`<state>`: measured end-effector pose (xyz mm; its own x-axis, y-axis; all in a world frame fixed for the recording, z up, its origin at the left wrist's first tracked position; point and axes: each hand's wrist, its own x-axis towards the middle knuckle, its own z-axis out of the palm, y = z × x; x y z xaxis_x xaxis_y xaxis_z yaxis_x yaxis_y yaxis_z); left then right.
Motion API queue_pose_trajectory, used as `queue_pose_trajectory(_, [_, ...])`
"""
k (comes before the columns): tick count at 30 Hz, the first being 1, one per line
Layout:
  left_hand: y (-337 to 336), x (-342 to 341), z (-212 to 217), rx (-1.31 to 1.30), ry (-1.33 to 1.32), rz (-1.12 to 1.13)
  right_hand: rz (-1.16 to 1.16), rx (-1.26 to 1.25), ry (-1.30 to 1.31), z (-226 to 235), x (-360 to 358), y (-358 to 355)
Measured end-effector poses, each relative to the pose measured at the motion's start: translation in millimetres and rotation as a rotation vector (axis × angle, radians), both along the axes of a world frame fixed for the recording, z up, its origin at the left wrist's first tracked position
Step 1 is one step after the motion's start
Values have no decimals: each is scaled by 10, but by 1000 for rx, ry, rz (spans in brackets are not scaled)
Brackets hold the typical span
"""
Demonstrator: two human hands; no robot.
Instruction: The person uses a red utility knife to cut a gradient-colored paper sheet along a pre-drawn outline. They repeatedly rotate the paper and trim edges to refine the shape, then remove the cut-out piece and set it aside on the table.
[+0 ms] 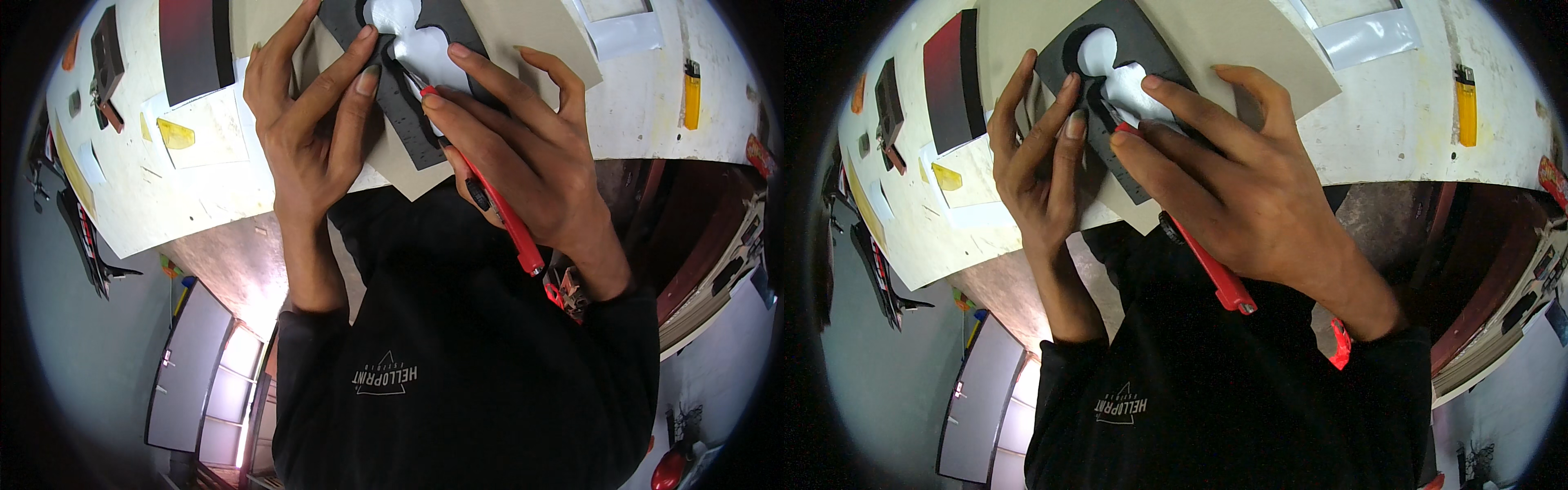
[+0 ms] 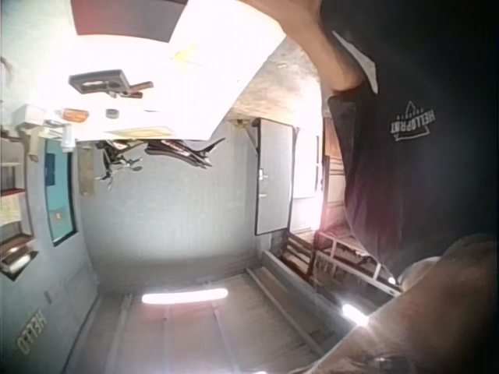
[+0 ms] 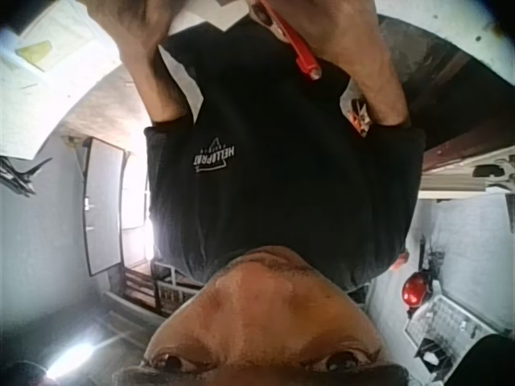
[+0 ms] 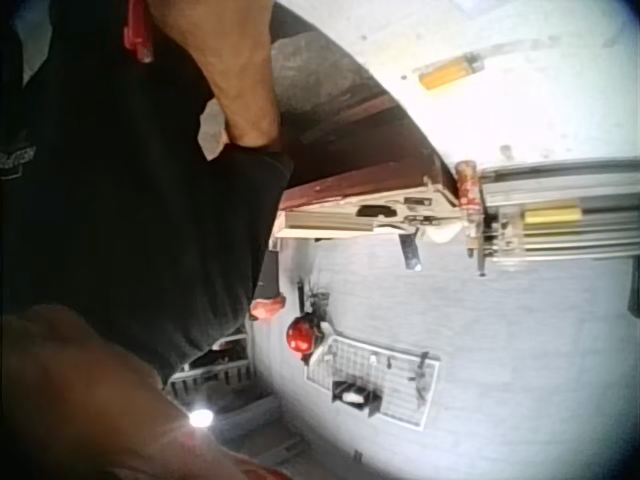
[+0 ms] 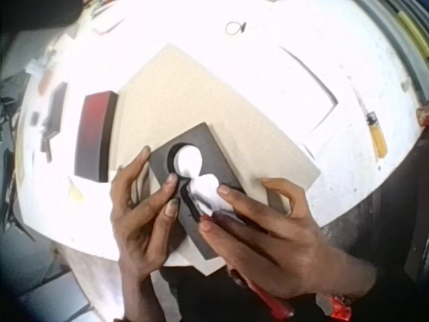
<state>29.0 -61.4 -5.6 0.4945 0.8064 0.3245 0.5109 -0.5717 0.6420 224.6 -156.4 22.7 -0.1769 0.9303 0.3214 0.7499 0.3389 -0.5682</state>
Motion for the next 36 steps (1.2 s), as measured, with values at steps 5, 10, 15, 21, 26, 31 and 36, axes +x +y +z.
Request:
queue_pose_trajectory(5, [-4, -3, 2, 2, -2, -2, -2, -4, -6, -7, -8, -12])
queue_pose_trajectory(10, [1, -5, -5, 6, 3, 2, 8, -32, -9, 25, 12, -29])
queue_pose_trajectory(15, [-4, 18, 0, -3, -2, 2, -7, -20, -9, -21, -12, -82])
queue_pose_trajectory(21, [-8, -3, -3, 4, 2, 10, -34, -28, 11, -57, -94, -137])
queue_pose_trajectory(26, [-4, 2, -2, 10, 9, 7, -85, -22, 17, -101, -179, -190])
queue_pose_trajectory(31, [-5, 17, 12, 2, -6, -3, -110, -23, 48, -82, -228, -233])
queue_pose_trajectory(36, [-17, -9, -7, 39, 1, 20, -200, -12, 223, 11, -147, -292])
